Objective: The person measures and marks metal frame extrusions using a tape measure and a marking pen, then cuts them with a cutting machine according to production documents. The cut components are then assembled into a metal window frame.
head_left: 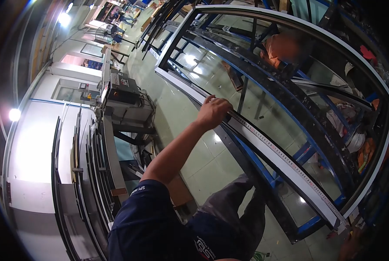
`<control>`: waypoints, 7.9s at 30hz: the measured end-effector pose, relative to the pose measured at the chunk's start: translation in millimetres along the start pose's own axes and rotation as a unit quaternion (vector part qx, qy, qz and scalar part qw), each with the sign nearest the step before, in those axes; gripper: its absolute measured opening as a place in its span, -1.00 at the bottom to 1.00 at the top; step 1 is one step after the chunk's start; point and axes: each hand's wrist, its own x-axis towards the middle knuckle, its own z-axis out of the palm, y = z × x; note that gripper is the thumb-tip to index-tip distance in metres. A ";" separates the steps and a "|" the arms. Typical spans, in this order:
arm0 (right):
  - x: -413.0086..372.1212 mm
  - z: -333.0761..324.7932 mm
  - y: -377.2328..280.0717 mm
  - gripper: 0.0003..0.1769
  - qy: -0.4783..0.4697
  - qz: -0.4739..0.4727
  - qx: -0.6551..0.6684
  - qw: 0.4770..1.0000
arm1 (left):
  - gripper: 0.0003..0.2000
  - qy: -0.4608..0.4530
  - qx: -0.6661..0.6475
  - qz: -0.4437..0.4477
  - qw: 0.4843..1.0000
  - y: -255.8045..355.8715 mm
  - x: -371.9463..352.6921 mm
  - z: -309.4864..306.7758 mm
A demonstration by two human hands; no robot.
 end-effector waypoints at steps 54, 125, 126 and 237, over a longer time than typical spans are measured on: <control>2.6 -7.6 -43.1 -0.74 0.127 -0.030 0.242 0.961 | -0.75 0.045 0.052 -0.137 0.988 -144.7 -55.8 31.6; -121.9 -98.1 -402.7 -0.15 -0.043 -0.148 0.298 0.942 | -0.71 0.138 -0.076 -0.133 0.978 73.7 -244.8 -50.6; -128.8 -106.2 -430.2 -0.19 -0.028 -0.141 0.306 0.941 | -0.70 0.156 -0.071 -0.170 0.970 55.1 -263.6 -59.0; -186.7 -1041.1 -2997.5 -0.49 -0.146 -0.918 0.011 0.369 | -0.20 0.700 -0.014 -0.569 -0.431 -1647.9 -447.3 -137.4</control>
